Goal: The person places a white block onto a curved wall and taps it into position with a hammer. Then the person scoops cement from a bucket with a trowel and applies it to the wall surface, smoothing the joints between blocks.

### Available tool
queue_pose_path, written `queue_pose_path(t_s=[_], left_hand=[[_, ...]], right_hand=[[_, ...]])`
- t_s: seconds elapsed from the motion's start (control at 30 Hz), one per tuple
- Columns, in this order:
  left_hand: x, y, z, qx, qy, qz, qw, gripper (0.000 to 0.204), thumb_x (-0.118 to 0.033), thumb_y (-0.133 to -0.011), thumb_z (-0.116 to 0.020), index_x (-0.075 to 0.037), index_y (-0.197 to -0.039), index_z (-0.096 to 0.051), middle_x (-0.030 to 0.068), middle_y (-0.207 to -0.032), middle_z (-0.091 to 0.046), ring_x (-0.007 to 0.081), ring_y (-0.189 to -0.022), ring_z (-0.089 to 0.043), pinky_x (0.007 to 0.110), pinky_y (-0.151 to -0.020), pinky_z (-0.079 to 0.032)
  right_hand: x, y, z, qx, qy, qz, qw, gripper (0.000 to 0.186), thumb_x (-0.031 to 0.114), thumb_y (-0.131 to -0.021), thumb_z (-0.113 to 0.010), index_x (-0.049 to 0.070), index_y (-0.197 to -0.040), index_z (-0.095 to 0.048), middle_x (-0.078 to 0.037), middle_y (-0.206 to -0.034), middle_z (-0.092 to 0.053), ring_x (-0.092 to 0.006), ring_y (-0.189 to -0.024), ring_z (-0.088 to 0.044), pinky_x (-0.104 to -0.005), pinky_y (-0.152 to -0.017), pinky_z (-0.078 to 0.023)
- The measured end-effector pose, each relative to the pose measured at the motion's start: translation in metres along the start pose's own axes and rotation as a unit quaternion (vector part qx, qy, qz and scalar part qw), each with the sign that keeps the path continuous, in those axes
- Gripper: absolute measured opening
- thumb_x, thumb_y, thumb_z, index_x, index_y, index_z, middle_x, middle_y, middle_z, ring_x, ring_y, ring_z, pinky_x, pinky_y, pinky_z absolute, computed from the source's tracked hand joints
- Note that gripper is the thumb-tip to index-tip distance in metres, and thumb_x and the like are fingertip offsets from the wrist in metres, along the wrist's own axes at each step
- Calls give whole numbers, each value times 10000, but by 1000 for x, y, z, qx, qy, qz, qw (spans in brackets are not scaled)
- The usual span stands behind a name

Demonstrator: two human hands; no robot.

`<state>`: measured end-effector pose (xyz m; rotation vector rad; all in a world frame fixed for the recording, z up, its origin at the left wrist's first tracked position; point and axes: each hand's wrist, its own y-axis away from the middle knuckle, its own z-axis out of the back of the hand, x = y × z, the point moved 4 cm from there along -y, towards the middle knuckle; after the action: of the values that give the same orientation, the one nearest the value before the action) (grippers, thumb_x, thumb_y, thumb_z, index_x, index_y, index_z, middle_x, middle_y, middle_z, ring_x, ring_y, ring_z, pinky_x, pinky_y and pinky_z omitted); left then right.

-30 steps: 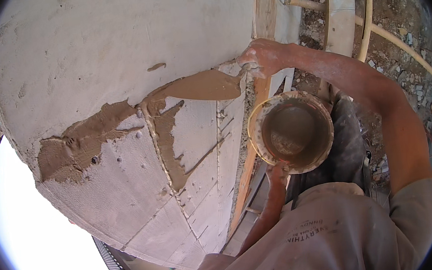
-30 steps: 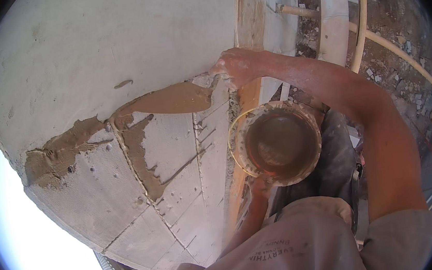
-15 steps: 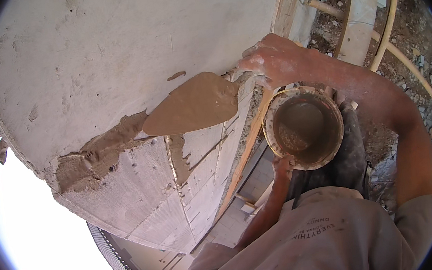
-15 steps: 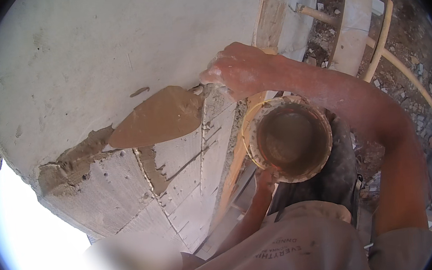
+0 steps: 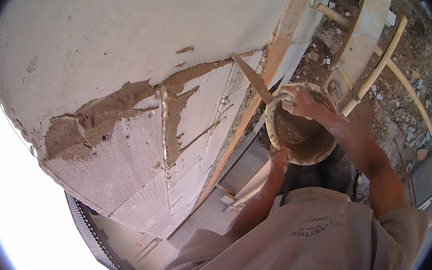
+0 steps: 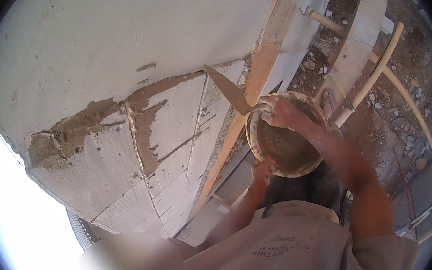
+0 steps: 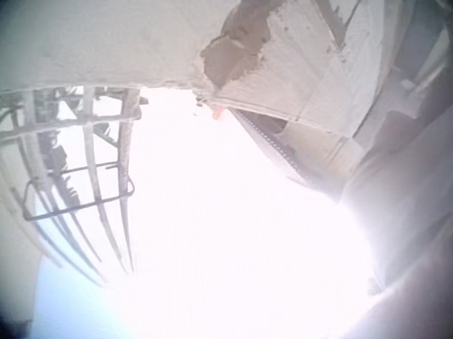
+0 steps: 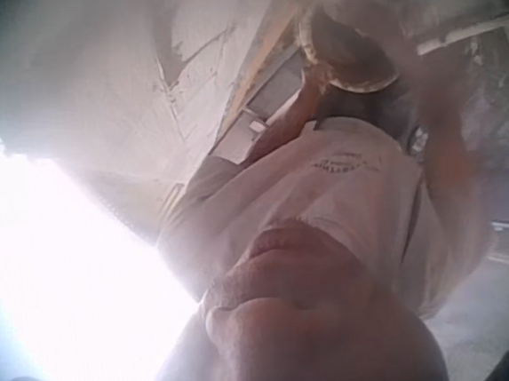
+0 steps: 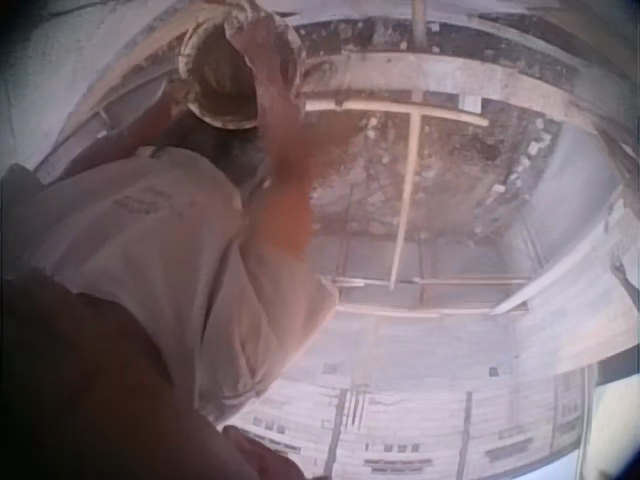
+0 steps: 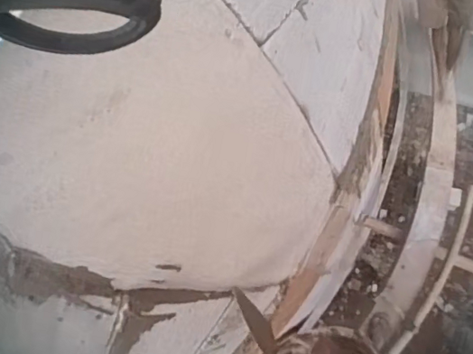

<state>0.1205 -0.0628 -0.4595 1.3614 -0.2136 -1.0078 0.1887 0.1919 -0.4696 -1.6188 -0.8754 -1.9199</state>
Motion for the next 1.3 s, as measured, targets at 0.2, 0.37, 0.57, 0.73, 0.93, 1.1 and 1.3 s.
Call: queue_pose_path(t_s=[0.2, 0.37, 0.57, 0.73, 0.93, 1.1, 1.3], left_hand=[[1, -9, 17, -55, -36, 7, 998, 229, 45, -731, -613, -26, -948, -593, 72, -742, -617, 184, -616, -611, 306, -536, -495], [16, -12, 79, -29, -12, 10, 999, 239, 35, -730, -621, -26, -959, -589, 77, -763, -619, 201, -628, -616, 319, -557, -508], [34, -15, 145, 31, 44, -6, 999, 247, 20, -747, -615, -22, -985, -563, 92, -818, -613, 221, -658, -627, 327, -562, -522], [43, -27, 192, 29, 49, -11, 998, 256, 8, -762, -610, -19, -1007, -541, 104, -864, -608, 237, -682, -637, 334, -567, -534], [76, -63, 259, -59, -1, 29, 998, 271, 32, -715, -632, -61, -963, -573, 82, -836, -598, 186, -704, -616, 311, -590, -521], [96, -81, 286, -32, -17, -3, 999, 270, 27, -712, -634, -56, -961, -571, 79, -809, -596, 190, -682, -617, 317, -578, -526], [122, -89, 302, -26, 69, 51, 996, 265, 15, -715, -636, -49, -963, -571, 81, -806, -599, 195, -684, -622, 326, -583, -536]], right_hand=[[106, -1, -60, -91, -110, 70, 987, 196, 92, -729, -606, 28, -909, -563, -171, -680, -603, -365, -654, -619, -443, -607, -490], [182, 15, -155, -29, -15, 189, 981, 259, 128, -708, -684, 55, -925, -563, -126, -800, -616, -353, -747, -629, -441, -636, -501], [147, 53, -257, -2, -172, 180, 969, 183, 112, -741, -665, 48, -888, -578, -103, -741, -566, -249, -642, -626, -392, -573, -502], [94, 61, -278, -47, -649, -95, 753, 307, 36, -790, -584, -24, -1089, -553, -87, -709, -554, -168, -563, -562, -319, -506, -490], [45, 29, -306, -127, -694, -97, 702, 188, 25, -802, -538, -33, -980, -559, -41, -663, -530, -131, -503, -521, -289, -451, -456], [146, 46, -297, -115, -500, -139, 847, 172, 37, -770, -543, -20, -931, -572, -40, -635, -527, -117, -503, -522, -289, -451, -457], [168, 75, -313, -43, -585, -91, 805, 283, 25, -770, -543, -41, -1042, -578, -45, -646, -536, -123, -501, -526, -300, -453, -474]])
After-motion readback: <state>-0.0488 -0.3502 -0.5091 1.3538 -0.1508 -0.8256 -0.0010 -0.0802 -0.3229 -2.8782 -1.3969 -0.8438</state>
